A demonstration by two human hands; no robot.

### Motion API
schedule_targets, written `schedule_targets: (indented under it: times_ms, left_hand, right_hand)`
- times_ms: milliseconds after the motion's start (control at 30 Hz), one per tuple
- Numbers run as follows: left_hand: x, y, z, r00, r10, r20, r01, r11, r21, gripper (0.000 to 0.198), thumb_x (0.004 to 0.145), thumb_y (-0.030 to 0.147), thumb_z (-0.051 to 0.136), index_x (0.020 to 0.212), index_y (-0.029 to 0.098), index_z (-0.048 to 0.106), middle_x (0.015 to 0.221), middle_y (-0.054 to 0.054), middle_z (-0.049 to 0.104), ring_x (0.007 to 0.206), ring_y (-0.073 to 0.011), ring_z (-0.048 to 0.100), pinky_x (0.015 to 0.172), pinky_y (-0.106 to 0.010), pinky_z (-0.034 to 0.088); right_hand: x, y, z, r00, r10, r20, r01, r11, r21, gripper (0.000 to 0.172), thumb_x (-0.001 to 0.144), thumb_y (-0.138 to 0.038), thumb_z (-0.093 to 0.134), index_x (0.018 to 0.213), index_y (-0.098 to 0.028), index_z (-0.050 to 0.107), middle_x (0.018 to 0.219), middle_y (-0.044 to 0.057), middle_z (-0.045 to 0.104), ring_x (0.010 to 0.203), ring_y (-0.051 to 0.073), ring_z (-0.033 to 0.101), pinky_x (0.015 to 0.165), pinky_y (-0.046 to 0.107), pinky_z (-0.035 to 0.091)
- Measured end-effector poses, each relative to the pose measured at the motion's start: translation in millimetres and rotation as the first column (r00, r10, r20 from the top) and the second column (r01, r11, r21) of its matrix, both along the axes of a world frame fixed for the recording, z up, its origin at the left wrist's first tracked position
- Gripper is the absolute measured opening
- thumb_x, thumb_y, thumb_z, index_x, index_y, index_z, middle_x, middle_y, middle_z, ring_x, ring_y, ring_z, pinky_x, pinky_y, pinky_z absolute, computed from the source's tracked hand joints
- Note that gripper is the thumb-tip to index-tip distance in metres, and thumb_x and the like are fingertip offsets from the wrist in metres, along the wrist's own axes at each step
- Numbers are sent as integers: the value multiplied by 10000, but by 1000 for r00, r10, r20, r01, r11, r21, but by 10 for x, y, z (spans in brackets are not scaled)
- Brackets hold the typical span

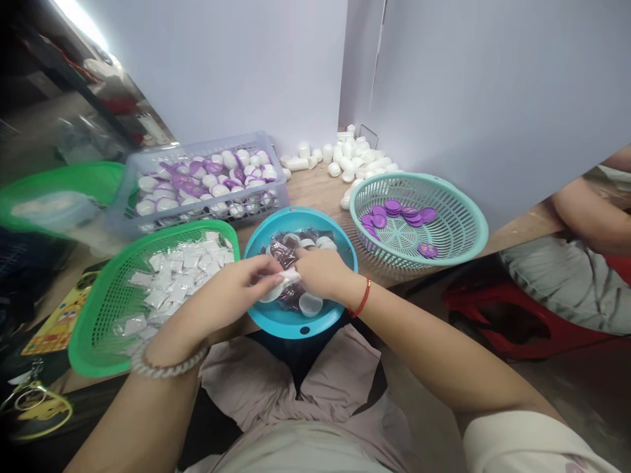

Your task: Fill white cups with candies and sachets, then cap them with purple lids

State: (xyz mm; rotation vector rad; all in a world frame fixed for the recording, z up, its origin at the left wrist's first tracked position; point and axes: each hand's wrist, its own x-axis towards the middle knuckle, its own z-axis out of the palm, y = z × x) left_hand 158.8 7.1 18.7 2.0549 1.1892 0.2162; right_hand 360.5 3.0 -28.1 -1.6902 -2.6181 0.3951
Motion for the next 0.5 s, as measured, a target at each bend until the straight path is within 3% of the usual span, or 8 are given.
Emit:
schedule_targets:
  times_ms: [100, 167, 200, 267, 333, 400, 500]
  left_hand:
    - [-111, -24, 29, 926, 211, 313, -138, 961, -238, 288, 953, 508, 638, 1004, 226, 658, 883, -8, 703, 759, -198, 689, 605, -272, 571]
    - [-158, -51, 35, 858, 298, 419, -148, 924, -354, 334, 889, 525, 733, 988, 217, 649, 871, 5, 666, 769, -187, 686, 601, -268, 601]
    - [-172, -66, 34, 836, 316, 448, -143, 914, -379, 342, 867, 518, 764, 974, 213, 652, 898, 4, 665, 805, -187, 694, 629, -277, 624]
    - [-181, -94, 29, 798, 348, 492, -139, 901, -412, 336, 833, 487, 807, 910, 203, 643, 995, -14, 688, 888, -194, 712, 699, -308, 660]
    - [-167, -119, 19, 768, 371, 523, -136, 892, -432, 328, 807, 430, 830, 831, 197, 600, 1071, -27, 713, 937, -198, 729, 738, -317, 671]
    - [-136, -146, 10, 745, 380, 549, -136, 891, -432, 320, 786, 349, 831, 782, 201, 546, 1026, -19, 729, 924, -194, 740, 722, -301, 668]
    - [-82, -213, 6, 719, 374, 586, -161, 910, -382, 254, 765, 225, 792, 791, 213, 539, 870, 26, 693, 818, -161, 721, 667, -261, 650]
  right_hand:
    - [93, -21, 36, 993, -32, -115, 41, 996, 74, 233, 1025, -291, 591, 1021, -190, 801, 1188, 130, 741, 1071, 300, 719, 852, 383, 563]
    - [169, -79, 74, 911, -67, -407, 130, 983, 130, 155, 997, -246, 627, 968, -196, 771, 1159, 103, 759, 1065, 258, 732, 908, 377, 587]
    - [194, -125, 95, 804, -78, -589, 187, 974, 126, 108, 975, -232, 657, 934, -197, 751, 1157, 97, 769, 1066, 245, 741, 914, 371, 603]
    - [193, -242, 137, 510, -82, -856, 242, 969, 51, 66, 945, -239, 715, 891, -202, 718, 1197, 98, 784, 1063, 237, 766, 864, 357, 640]
    - [116, -378, 175, 332, -59, -941, 212, 977, 13, 70, 933, -245, 748, 888, -210, 706, 1250, 104, 790, 1071, 238, 787, 815, 341, 665]
    - [-12, -501, 204, 318, 42, -947, 194, 975, 109, 74, 921, -200, 759, 879, -219, 701, 1227, 100, 810, 1063, 238, 801, 838, 351, 677]
    - [-189, -609, 224, 447, 216, -868, 226, 912, 343, 94, 954, -157, 735, 925, -245, 717, 1184, 88, 829, 1057, 231, 810, 899, 385, 681]
